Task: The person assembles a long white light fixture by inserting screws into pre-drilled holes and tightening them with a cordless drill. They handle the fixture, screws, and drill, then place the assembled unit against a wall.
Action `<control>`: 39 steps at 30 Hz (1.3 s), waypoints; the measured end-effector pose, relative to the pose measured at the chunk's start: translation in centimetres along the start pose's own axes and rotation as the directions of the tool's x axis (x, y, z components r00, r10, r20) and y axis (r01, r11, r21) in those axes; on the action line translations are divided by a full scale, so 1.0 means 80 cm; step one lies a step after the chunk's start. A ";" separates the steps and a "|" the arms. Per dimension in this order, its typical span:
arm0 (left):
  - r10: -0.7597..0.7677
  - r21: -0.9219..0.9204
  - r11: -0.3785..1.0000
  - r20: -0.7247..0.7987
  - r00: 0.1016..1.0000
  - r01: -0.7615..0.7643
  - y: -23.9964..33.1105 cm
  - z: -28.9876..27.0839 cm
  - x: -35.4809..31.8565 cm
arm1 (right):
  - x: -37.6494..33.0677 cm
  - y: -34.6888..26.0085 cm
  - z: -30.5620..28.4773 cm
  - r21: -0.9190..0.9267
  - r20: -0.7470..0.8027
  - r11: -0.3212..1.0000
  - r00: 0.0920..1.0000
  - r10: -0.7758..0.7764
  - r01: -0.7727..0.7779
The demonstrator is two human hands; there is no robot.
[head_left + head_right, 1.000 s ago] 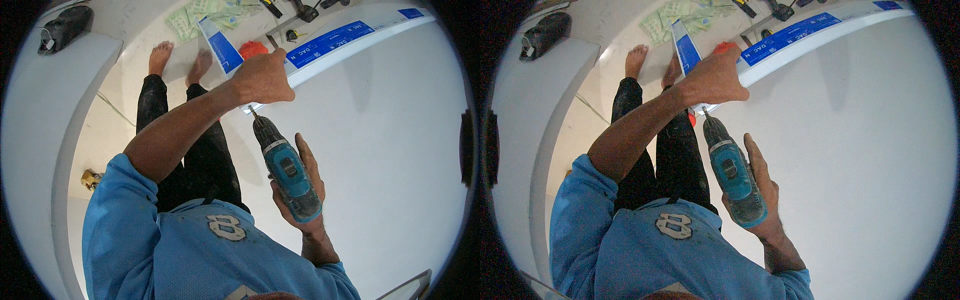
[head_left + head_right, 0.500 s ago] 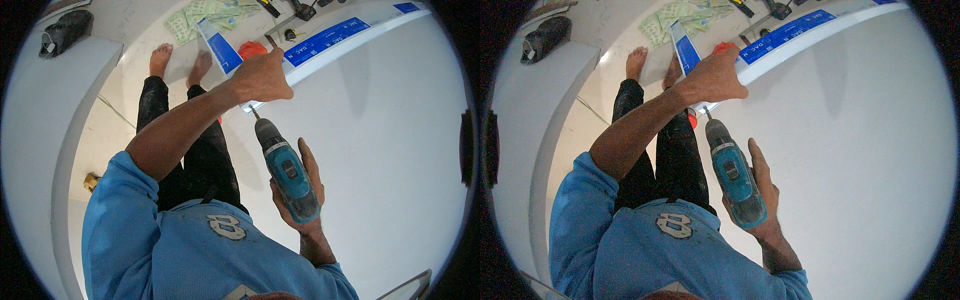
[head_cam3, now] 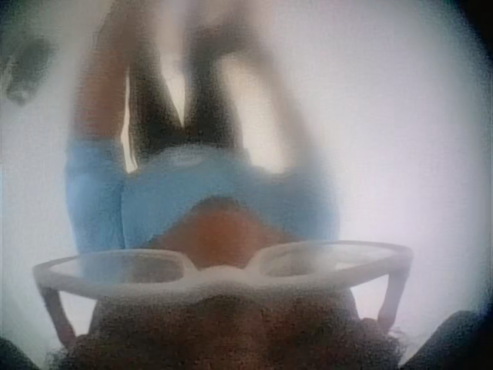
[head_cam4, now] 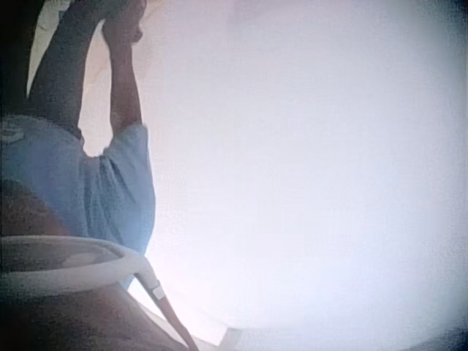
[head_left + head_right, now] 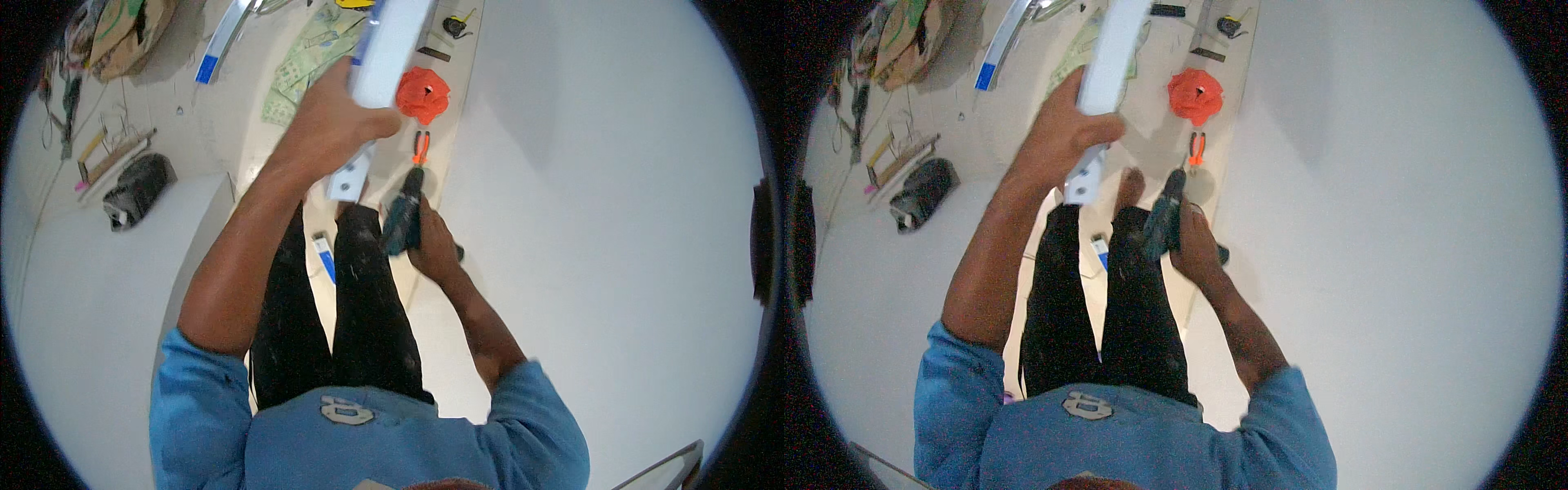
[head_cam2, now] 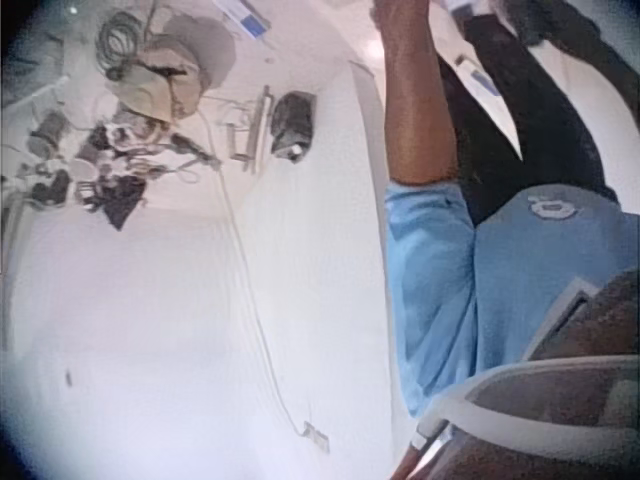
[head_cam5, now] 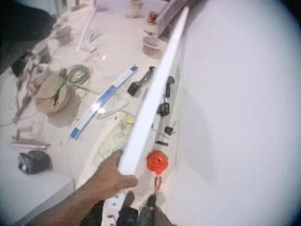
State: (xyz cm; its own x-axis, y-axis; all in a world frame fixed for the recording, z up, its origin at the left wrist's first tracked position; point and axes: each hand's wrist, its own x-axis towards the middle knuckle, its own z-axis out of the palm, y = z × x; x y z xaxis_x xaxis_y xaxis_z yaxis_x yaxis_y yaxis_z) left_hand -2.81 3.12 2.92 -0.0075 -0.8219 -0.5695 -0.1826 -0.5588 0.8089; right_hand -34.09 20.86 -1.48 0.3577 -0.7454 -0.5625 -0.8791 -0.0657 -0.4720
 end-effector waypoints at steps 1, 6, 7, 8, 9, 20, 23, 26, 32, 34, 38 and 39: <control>-0.034 0.004 0.999 0.005 0.999 0.034 0.000 0.000 -0.001 | 0.034 0.031 0.051 -0.001 0.024 0.999 0.999 0.045 -0.045; -0.059 -0.039 0.997 0.123 0.991 0.064 0.011 -0.019 -0.002 | 0.197 0.197 0.291 -0.048 -0.107 0.985 0.981 0.159 -0.165; -0.047 -0.039 0.998 0.169 0.984 0.055 0.010 -0.026 0.004 | 0.225 0.217 0.317 -0.038 -0.143 0.989 0.981 0.133 -0.140; -0.018 -0.020 1.000 0.149 0.989 0.021 0.021 -0.023 -0.004 | 0.248 0.224 0.333 -0.025 -0.165 0.996 0.983 0.085 -0.090; 0.032 -0.010 0.999 0.167 0.985 -0.031 0.019 -0.016 -0.001 | 0.263 0.234 0.343 -0.040 -0.213 0.995 0.974 0.077 -0.088; 0.162 -0.132 0.978 -0.026 0.986 -0.164 -0.010 0.001 -0.019 | 0.313 0.241 0.335 -0.137 -0.079 0.955 0.963 0.256 -0.265; 0.129 -0.155 0.980 0.028 0.991 -0.123 -0.009 -0.016 -0.019 | 0.267 0.094 0.167 0.591 -0.397 0.805 0.887 0.237 0.049; 0.073 -0.199 0.978 0.045 0.996 -0.063 0.009 0.001 -0.020 | 0.148 -0.071 -0.026 0.341 -0.666 0.884 0.746 -0.012 0.319; 0.104 -0.232 0.969 0.086 0.991 -0.081 0.019 0.003 -0.012 | 0.107 -0.189 -0.116 -0.013 -0.665 0.755 0.558 -0.496 0.656; 0.094 -0.231 0.971 0.099 0.991 -0.069 0.018 0.001 -0.007 | 0.117 -0.195 -0.114 -0.094 -0.679 0.735 0.497 -0.541 0.672; -0.030 -0.227 0.973 0.041 0.999 0.038 0.026 -0.001 -0.015 | 0.112 -0.202 -0.119 -0.137 -0.640 0.744 0.515 -0.570 0.654; -0.027 -0.244 0.969 0.051 0.998 0.039 0.034 0.001 -0.019 | 0.117 -0.204 -0.115 -0.134 -0.642 0.738 0.509 -0.573 0.661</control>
State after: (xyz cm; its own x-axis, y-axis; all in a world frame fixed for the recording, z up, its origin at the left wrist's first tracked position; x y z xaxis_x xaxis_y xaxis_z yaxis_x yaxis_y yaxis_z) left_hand -3.35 2.83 5.99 -0.0528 -0.7999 -0.5978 0.0623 -0.6001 0.7975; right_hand -19.28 8.83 7.18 0.4833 -0.7680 0.4202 -0.4548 -0.6304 -0.6291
